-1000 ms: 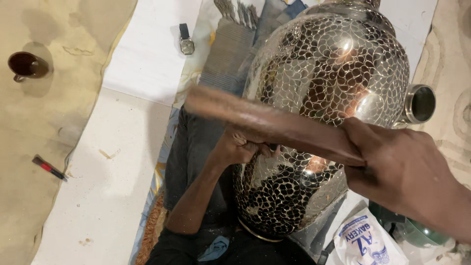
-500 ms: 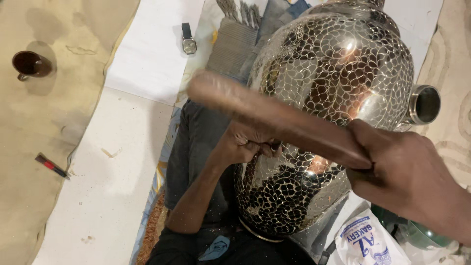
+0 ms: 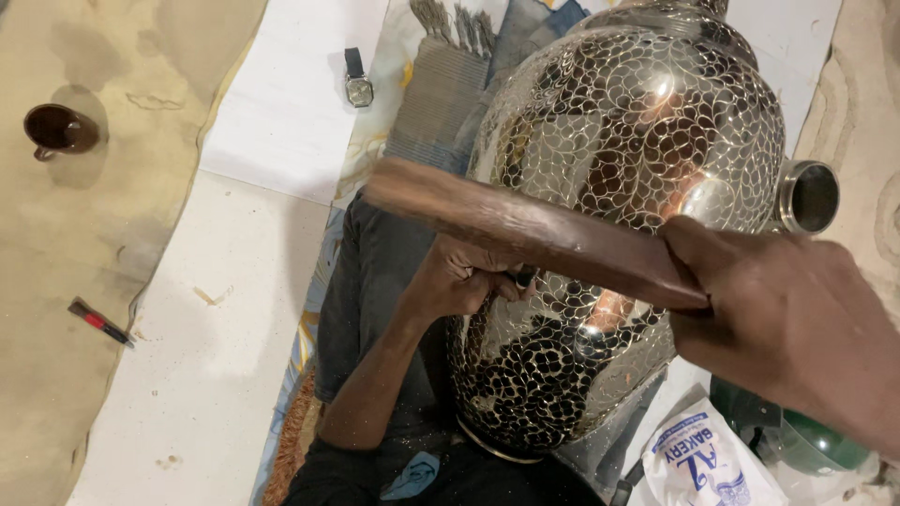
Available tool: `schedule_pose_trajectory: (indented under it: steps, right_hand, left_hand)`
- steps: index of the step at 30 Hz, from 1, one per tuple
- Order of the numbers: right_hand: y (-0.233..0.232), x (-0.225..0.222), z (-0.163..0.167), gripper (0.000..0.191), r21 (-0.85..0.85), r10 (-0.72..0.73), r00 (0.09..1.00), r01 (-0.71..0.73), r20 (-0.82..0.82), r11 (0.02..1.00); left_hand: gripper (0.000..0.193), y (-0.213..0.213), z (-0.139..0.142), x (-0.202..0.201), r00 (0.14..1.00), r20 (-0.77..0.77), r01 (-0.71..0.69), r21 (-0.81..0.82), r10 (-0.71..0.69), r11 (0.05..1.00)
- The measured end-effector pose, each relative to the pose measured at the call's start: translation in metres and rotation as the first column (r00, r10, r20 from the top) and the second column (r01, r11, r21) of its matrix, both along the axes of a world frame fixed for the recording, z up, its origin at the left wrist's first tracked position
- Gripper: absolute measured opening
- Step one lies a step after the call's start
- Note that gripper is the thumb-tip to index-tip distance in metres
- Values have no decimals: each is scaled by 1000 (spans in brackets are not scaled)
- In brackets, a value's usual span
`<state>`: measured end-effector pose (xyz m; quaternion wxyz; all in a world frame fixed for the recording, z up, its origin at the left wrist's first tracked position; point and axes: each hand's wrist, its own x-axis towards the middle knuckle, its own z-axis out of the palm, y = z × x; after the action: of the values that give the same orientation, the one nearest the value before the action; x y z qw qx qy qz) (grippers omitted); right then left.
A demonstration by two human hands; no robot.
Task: The person sits on the floor with a large engraved brass vase held between their legs and decorates its surface by hand. They hold a small punch against the metal with one hand and strike it with a wooden mallet in the other, working pattern sections across the vase body.
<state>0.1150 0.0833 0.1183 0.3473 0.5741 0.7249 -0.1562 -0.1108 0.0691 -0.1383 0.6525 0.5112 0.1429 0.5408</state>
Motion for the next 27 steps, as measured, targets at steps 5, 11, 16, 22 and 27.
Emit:
schedule_pose_trajectory:
  steps: [5,11,16,22,27]
  right_hand:
    - [-3,0,-7,13,152,-27,731,177,-682,972]
    - [-1,-8,-2,21,331,80,833,128,-548,935]
    - [0,-1,-1,17,132,56,971,-26,-230,991]
    - [0,-7,2,20,141,51,971,-18,-233,990]
    - [-2,-17,5,14,106,-8,882,66,-471,992]
  left_hand:
    - [43,1,-1,1,989,130,89,-100,-75,991]
    - [36,0,5,-1,994,103,41,-37,-37,998]
    - [34,5,7,1,993,115,36,27,-39,999]
    - [40,0,-4,-1,994,81,70,-7,-69,998]
    - [42,1,-10,1,998,42,44,2,-44,999]
